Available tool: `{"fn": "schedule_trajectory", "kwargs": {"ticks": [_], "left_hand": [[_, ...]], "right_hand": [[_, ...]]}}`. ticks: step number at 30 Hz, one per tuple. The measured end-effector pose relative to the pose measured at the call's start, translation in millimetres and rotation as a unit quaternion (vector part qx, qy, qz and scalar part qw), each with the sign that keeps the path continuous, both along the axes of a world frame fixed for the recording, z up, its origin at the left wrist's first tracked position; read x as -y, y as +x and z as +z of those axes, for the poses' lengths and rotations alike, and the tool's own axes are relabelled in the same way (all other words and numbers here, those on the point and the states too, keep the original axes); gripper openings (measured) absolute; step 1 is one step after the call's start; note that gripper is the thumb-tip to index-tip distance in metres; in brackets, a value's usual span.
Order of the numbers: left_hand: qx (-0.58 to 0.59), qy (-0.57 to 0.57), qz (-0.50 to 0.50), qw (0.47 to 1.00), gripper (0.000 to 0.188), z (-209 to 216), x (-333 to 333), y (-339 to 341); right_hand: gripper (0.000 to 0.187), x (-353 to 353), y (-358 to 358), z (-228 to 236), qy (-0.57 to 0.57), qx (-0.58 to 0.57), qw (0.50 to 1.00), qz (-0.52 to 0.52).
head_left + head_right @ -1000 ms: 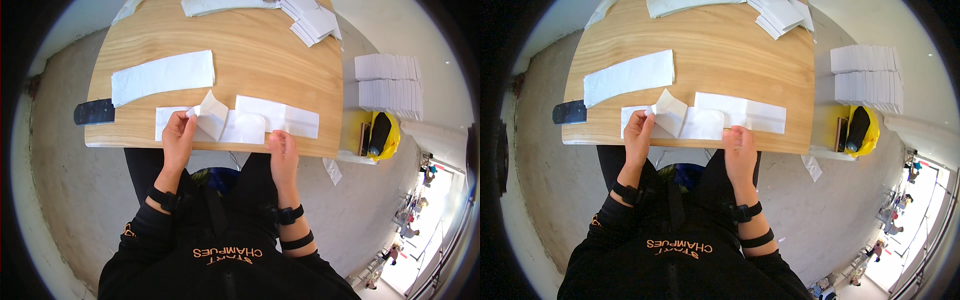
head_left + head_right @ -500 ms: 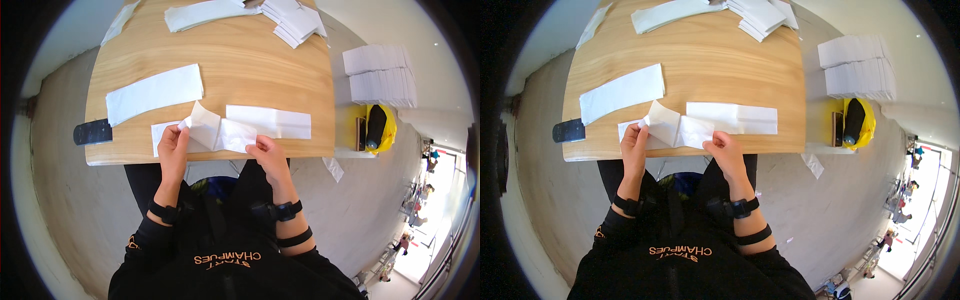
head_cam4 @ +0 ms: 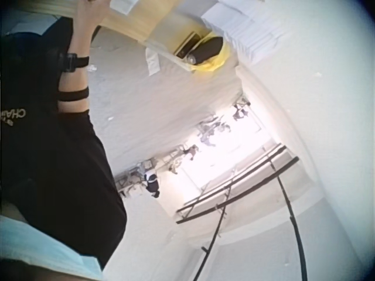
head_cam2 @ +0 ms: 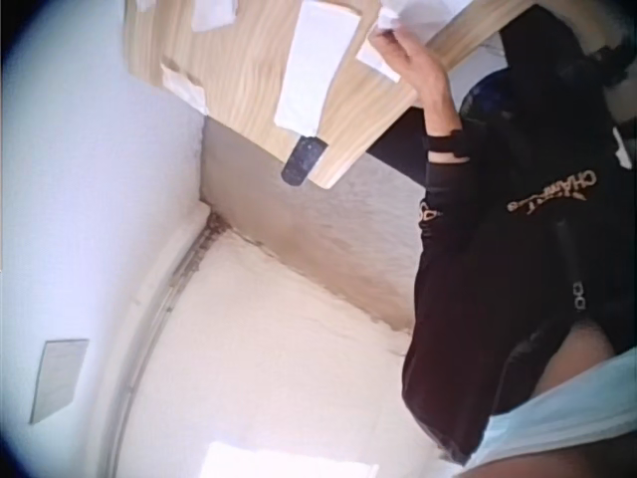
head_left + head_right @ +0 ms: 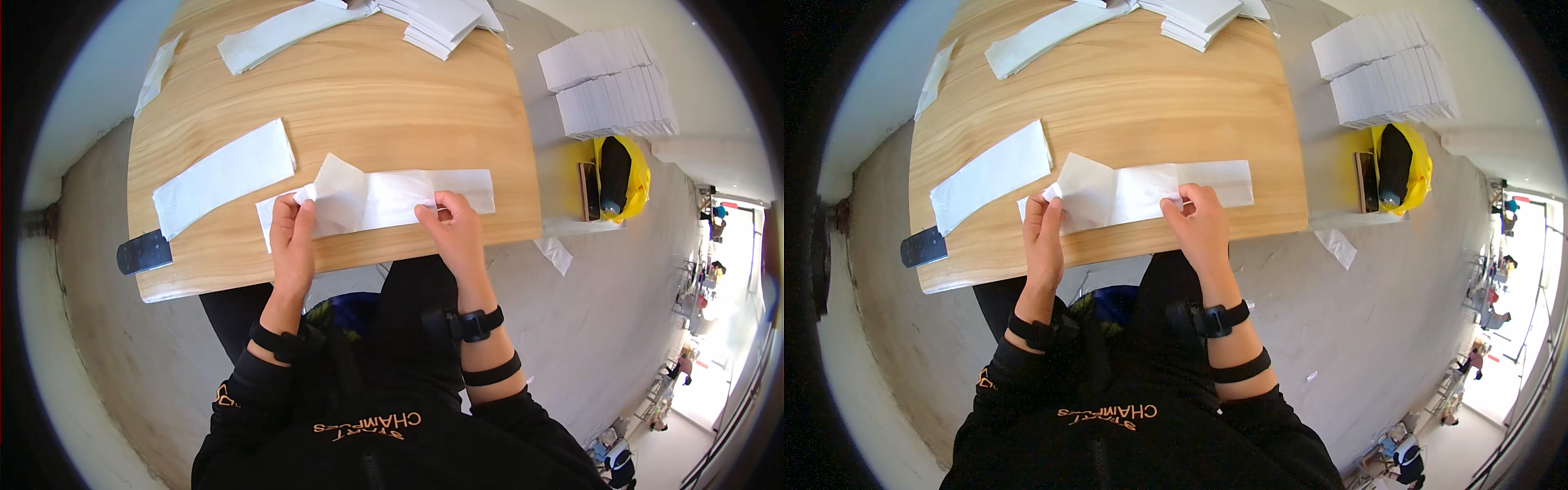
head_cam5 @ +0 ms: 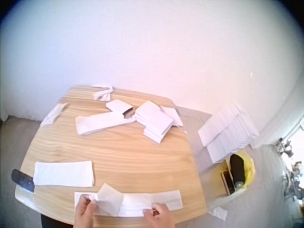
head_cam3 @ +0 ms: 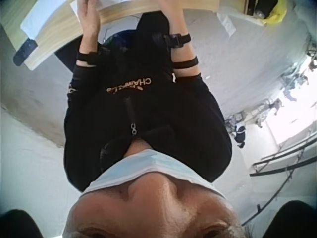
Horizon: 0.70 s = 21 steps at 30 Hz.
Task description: Folding strips of white paper on a wooden table.
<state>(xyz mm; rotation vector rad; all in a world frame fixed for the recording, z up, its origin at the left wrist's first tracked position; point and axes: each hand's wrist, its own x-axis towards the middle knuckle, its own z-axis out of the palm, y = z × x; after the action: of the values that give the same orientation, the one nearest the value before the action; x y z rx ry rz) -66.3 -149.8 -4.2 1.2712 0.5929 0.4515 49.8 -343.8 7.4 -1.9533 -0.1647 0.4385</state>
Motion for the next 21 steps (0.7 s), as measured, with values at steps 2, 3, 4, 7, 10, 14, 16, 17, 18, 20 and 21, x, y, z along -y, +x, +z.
{"fn": "schedule_trajectory", "kwargs": {"ticks": [2,3,4,7,10,14,16,17,18,20,21], "left_hand": [[0.024,-0.076,0.034,0.996,0.009,-3,1,3],[0.021,-0.076,0.032,0.996,0.009,0,1,4],[0.019,-0.113,0.055,0.992,0.010,4,1,5],[0.045,-0.175,0.074,0.981,0.013,22,-9,2],[0.094,-0.200,0.066,0.973,0.016,30,-30,-7],[0.053,-0.147,0.073,0.985,0.019,23,-46,-25],[0.015,-0.113,0.068,0.991,0.018,3,-49,-36],[-0.010,-0.101,0.069,0.992,0.018,-5,-47,-39],[-0.034,-0.088,0.070,0.993,0.019,-10,-47,-43],[-0.039,-0.069,0.069,0.994,0.019,-15,-46,-45],[-0.044,-0.051,0.067,0.995,0.019,-15,-45,-44]], "right_hand": [[0.031,1,2,-2,-0.056,0.029,0.998,0.006],[0.031,2,2,-4,-0.054,0.012,0.998,0.004],[0.031,3,2,-5,-0.051,-0.006,0.999,0.003],[0.033,2,0,-8,-0.076,0.024,0.997,-0.010],[0.033,4,2,-11,-0.076,0.028,0.997,-0.008],[0.031,1,-1,-2,0.017,0.032,0.999,-0.016],[0.027,-3,-5,7,0.015,0.060,0.998,-0.020],[0.027,-5,-6,11,0.016,0.059,0.998,-0.019],[0.024,-7,-8,16,-0.012,0.109,0.994,0.005],[0.022,-7,-8,16,-0.041,0.159,0.986,0.029],[0.020,-6,-7,13,-0.038,0.208,0.977,0.034]]}}
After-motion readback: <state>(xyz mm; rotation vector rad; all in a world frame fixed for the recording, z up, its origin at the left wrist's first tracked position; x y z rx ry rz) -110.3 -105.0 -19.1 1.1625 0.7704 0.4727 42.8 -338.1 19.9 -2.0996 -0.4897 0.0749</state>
